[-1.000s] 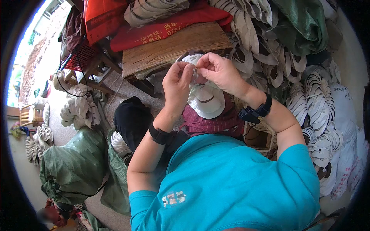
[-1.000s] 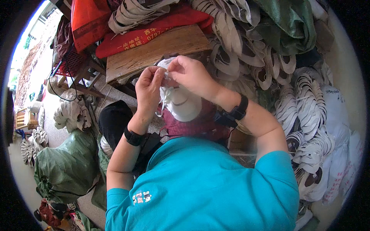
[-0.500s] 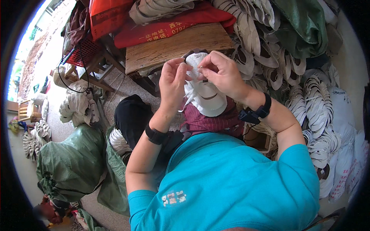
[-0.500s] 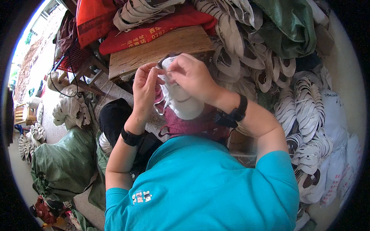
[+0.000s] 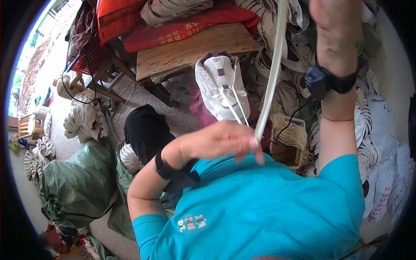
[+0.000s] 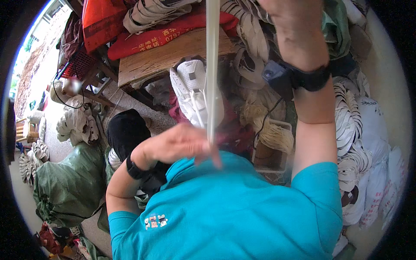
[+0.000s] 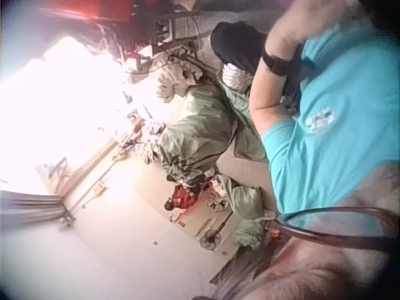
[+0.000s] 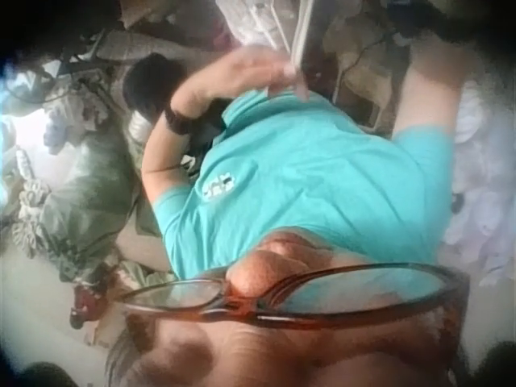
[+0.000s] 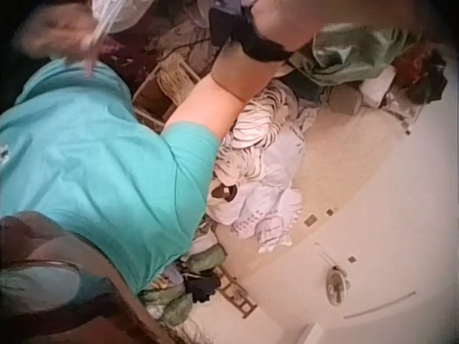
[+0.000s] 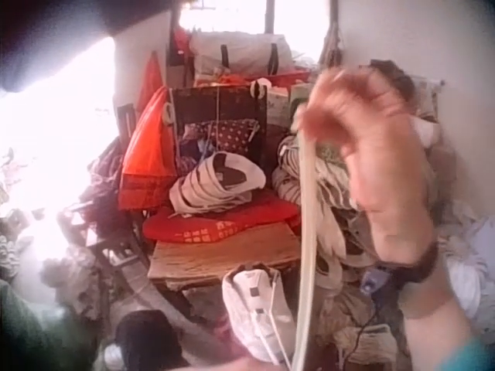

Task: Lacing and organizing shoe components in a manufacturing setting.

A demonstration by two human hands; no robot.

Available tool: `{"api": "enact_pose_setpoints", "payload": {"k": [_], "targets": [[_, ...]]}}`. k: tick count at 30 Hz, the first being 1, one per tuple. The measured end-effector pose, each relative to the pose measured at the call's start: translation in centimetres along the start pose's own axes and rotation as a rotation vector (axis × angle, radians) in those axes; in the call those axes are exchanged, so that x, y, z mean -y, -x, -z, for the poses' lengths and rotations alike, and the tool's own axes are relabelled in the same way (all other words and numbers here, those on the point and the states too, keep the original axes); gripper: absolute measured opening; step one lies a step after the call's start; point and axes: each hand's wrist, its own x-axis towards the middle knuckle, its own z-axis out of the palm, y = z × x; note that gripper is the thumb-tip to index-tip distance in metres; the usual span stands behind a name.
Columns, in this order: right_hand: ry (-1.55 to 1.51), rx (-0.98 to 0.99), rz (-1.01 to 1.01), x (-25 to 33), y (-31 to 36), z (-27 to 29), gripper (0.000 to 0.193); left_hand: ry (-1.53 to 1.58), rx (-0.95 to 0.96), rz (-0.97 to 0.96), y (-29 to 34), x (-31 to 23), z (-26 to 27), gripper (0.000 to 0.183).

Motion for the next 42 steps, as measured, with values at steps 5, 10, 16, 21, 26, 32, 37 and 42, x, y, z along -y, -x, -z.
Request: {"api": "enact_pose_setpoints", "payload": {"k": [5,10,16,21,26,32,37,42], "targets": [[0.369,0.138,-0.414,-3.4,3.9,-0.7,0.011,-0.111,-0.493,-0.062,1.3,-5.5,0.5,0.036],[0.533,1.016,-0.458,-5.9,12.8,1.0,0.011,-0.107,-0.792,-0.416,0.1,-3.3,4.9,0.043],[0.669,0.802,-0.229,-6.2,20.5,-2.6,0.014,-0.083,-0.873,-0.463,-1.1,-3.2,6.1,0.044],[0.778,0.910,-0.156,-6.8,21.9,-3.5,0.017,-0.102,-0.914,-0.428,-1.4,-3.3,6.0,0.042],[0.650,0.810,-0.145,-7.1,22.9,-3.8,0.021,-0.083,-0.854,-0.488,-0.9,-4.2,5.2,0.043],[0.802,0.779,-0.057,-6.6,23.8,-4.5,0.026,0.014,-0.731,-0.624,-0.5,-6.6,4.8,0.027],[0.814,0.647,0.034,-6.0,25.0,-4.4,0.034,0.033,-0.615,-0.694,0.2,-9.1,3.0,0.035],[0.468,0.524,-0.212,-5.7,25.5,-2.7,0.026,0.122,-0.755,-0.614,-0.3,-11.1,0.0,0.042]]}}
